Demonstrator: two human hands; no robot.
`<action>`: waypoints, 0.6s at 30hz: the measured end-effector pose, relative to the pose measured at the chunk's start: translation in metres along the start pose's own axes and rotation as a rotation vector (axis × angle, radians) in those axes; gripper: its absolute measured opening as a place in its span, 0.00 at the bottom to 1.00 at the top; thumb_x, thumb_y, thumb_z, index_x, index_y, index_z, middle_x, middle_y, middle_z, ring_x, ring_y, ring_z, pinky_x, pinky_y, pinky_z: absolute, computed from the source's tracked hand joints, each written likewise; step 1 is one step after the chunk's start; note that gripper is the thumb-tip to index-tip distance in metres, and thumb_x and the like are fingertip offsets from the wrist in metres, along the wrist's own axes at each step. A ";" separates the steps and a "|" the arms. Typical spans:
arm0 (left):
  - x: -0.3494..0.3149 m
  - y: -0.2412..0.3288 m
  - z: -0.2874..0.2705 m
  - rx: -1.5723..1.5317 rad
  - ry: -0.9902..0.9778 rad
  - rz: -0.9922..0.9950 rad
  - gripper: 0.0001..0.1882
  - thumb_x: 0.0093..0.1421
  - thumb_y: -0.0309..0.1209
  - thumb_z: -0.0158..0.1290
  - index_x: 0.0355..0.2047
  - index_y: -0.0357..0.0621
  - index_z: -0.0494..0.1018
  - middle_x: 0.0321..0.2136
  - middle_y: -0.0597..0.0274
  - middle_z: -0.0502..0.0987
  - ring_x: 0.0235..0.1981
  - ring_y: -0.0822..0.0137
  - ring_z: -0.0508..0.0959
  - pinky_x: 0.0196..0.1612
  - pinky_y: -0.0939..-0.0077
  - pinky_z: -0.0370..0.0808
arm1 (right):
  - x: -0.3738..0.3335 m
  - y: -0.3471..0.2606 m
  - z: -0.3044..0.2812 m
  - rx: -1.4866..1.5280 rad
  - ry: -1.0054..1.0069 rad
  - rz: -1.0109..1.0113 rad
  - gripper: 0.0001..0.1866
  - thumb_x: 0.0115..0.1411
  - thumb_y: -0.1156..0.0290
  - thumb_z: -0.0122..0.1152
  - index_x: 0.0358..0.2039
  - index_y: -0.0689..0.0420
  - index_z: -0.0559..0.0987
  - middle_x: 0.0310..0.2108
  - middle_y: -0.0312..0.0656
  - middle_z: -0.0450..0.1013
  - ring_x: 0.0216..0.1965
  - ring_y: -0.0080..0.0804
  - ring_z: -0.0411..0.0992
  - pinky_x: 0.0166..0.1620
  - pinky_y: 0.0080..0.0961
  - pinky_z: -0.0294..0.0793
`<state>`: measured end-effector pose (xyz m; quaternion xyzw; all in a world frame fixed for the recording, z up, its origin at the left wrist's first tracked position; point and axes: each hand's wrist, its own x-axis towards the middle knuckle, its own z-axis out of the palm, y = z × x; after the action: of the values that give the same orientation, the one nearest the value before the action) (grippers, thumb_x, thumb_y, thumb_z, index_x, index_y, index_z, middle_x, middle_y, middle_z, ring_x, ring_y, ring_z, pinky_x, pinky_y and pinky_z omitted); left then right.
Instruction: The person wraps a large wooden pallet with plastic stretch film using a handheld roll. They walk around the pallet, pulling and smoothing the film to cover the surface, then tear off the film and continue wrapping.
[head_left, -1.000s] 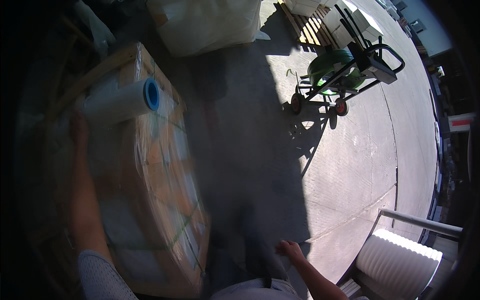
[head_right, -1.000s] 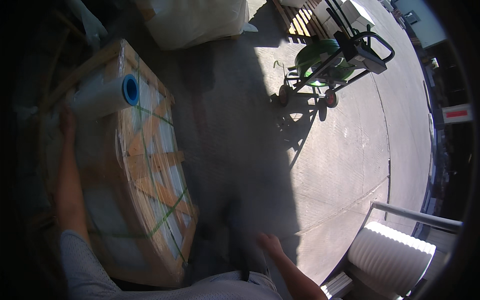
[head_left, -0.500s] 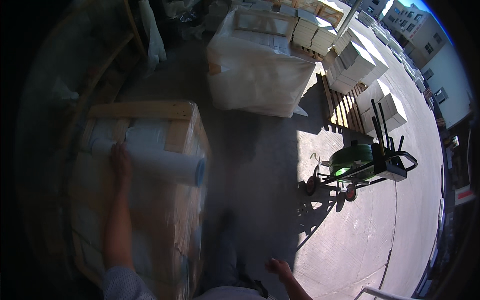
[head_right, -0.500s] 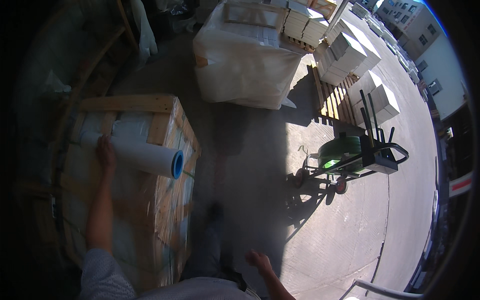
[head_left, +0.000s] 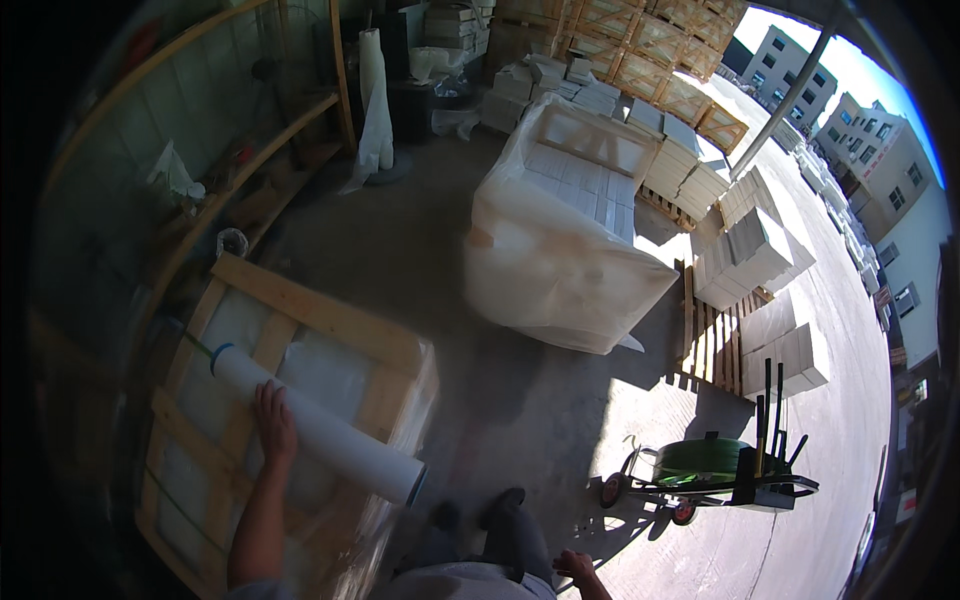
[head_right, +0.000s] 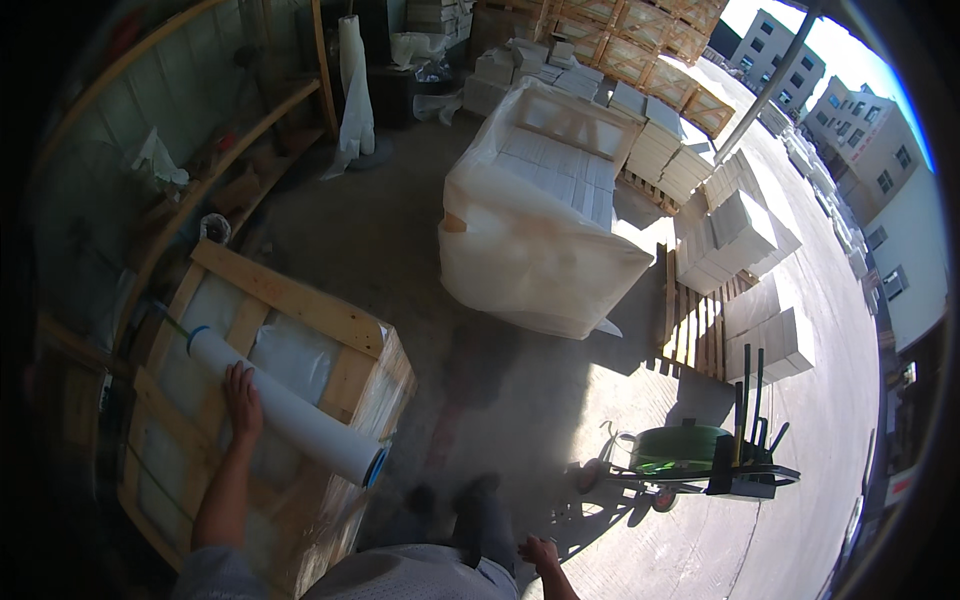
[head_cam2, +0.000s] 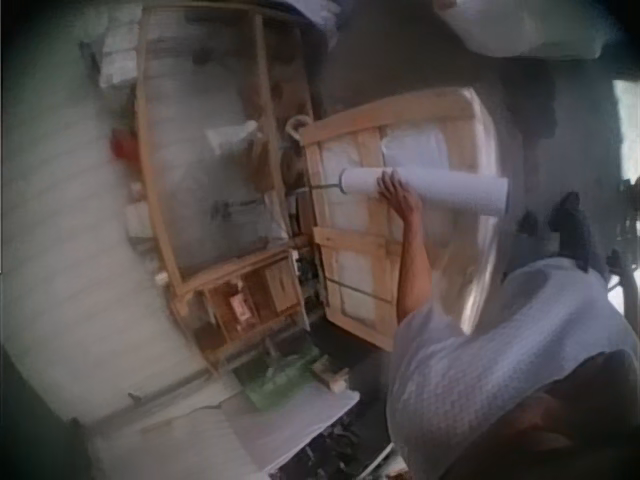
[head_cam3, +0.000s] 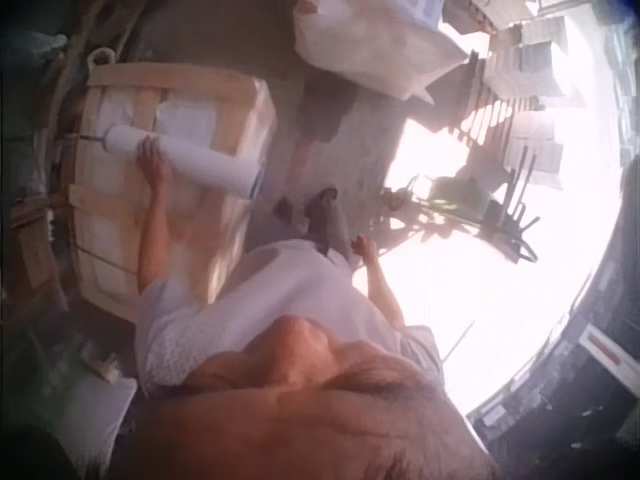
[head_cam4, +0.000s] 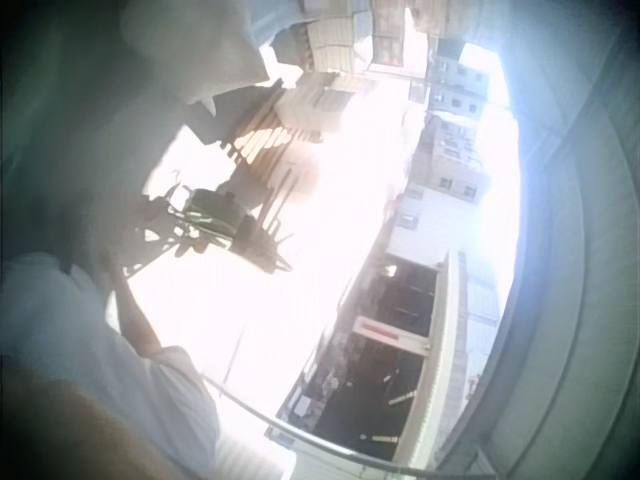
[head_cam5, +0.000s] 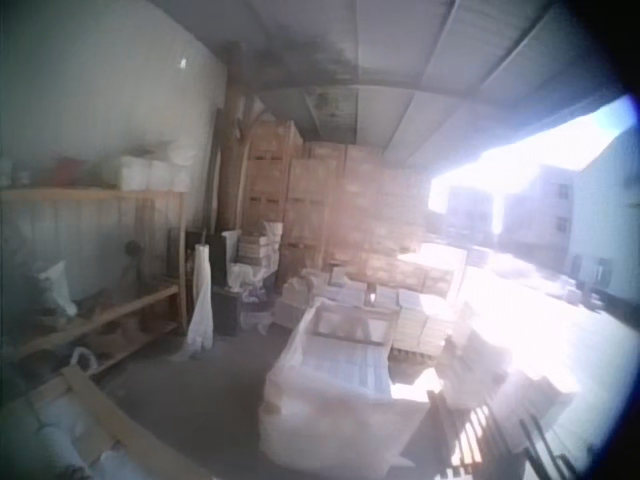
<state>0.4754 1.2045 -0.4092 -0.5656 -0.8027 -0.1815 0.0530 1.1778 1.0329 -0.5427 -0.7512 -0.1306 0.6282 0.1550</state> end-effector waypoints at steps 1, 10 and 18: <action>0.001 0.004 0.003 -0.009 -0.005 -0.067 0.21 0.66 0.36 0.37 0.54 0.38 0.65 0.62 0.47 0.59 0.66 0.44 0.53 0.66 0.48 0.49 | 0.013 -0.009 -0.008 -0.003 -0.031 -0.003 0.19 0.60 0.61 0.56 0.42 0.66 0.75 0.35 0.51 0.79 0.33 0.43 0.80 0.33 0.34 0.81; 0.018 0.047 0.016 0.118 0.066 -0.391 0.20 0.56 0.32 0.50 0.49 0.40 0.69 0.63 0.50 0.59 0.66 0.43 0.53 0.63 0.45 0.52 | 0.156 -0.208 -0.055 -0.188 -0.152 -0.036 0.19 0.61 0.58 0.56 0.39 0.64 0.76 0.34 0.49 0.79 0.31 0.39 0.79 0.32 0.34 0.80; 0.033 0.074 0.009 0.155 0.104 -0.444 0.19 0.52 0.25 0.55 0.46 0.41 0.70 0.62 0.53 0.61 0.66 0.45 0.54 0.63 0.48 0.55 | 0.226 -0.499 0.047 -0.421 -0.288 -0.353 0.18 0.60 0.61 0.57 0.42 0.64 0.75 0.30 0.44 0.78 0.27 0.32 0.77 0.28 0.27 0.75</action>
<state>0.5335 1.2584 -0.3911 -0.3595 -0.9151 -0.1552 0.0963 1.1709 1.5823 -0.5568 -0.6358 -0.4068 0.6508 0.0825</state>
